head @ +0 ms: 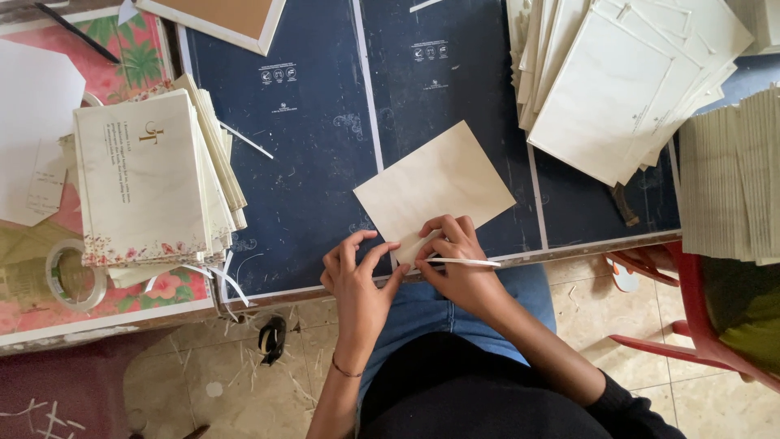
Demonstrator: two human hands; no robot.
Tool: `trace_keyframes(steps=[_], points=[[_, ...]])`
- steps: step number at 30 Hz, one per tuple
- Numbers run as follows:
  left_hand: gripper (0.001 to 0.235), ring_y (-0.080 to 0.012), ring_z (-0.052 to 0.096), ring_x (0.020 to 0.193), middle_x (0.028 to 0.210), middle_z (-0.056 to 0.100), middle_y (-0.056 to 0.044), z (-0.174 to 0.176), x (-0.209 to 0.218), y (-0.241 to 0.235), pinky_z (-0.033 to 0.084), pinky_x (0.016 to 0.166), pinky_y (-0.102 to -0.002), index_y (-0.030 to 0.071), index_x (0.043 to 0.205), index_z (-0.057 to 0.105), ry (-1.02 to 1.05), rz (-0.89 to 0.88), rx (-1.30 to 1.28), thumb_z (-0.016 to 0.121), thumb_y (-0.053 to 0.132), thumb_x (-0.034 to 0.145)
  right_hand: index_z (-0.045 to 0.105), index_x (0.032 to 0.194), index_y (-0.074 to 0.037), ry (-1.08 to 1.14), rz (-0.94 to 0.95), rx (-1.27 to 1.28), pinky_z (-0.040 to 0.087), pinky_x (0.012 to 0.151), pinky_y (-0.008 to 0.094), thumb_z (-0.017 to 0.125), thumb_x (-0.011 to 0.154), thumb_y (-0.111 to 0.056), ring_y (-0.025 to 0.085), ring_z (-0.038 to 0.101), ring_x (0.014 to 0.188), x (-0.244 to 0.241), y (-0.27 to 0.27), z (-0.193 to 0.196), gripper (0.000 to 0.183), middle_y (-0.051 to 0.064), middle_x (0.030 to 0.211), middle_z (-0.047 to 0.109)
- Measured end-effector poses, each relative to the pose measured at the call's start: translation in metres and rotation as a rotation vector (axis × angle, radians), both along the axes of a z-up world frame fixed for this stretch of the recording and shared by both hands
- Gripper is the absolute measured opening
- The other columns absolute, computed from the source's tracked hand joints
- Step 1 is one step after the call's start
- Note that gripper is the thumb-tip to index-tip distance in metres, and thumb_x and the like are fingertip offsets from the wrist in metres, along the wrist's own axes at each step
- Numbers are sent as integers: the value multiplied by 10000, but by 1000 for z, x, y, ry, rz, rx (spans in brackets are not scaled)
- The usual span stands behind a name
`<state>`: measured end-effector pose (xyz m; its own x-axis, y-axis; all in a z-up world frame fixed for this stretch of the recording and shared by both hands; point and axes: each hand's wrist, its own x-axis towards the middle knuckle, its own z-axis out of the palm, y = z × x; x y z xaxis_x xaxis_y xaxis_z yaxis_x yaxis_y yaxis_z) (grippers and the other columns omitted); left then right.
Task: Applying double-sided tape to the back of paper cards in a print shop finishing area.
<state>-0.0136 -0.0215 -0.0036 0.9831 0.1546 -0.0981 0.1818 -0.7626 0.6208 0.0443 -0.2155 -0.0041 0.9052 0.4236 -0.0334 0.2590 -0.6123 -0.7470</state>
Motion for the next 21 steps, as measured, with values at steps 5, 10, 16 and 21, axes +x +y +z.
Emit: trace_keyframes(steps=[5, 10, 16, 21], points=[[383, -304, 419, 1250, 1366, 507, 63, 3, 2, -5, 337, 1041, -591, 320, 1190, 775, 19, 27, -6, 903, 475, 864, 759, 869, -84, -59, 18, -41, 572, 936, 415, 860, 820, -141, 276, 613, 1061, 0, -1, -9, 126, 52, 1208, 652], [433, -324, 418, 1255, 1379, 472, 56, 5, 3, -7, 356, 1026, -610, 339, 1185, 746, 50, 36, 56, 917, 486, 816, 799, 1099, -44, -152, -62, 20, 601, 895, 477, 828, 916, -181, 362, 702, 997, 8, -19, 10, 231, 173, 1341, 600], [448, -315, 431, 1261, 1402, 461, 61, -4, 1, -6, 377, 1014, -611, 387, 1169, 725, 58, 39, 94, 923, 494, 782, 842, 896, -79, -295, -240, 64, 602, 919, 411, 923, 821, -64, 306, 718, 982, 43, -89, 30, 112, 141, 1324, 625], [431, -323, 429, 1273, 1419, 455, 52, -7, 1, -5, 385, 1014, -617, 381, 1158, 737, 72, 44, 99, 935, 482, 788, 851, 910, -41, -312, -352, -103, 611, 989, 448, 958, 858, -84, 318, 717, 1035, 54, -115, 21, 126, 155, 1326, 602]])
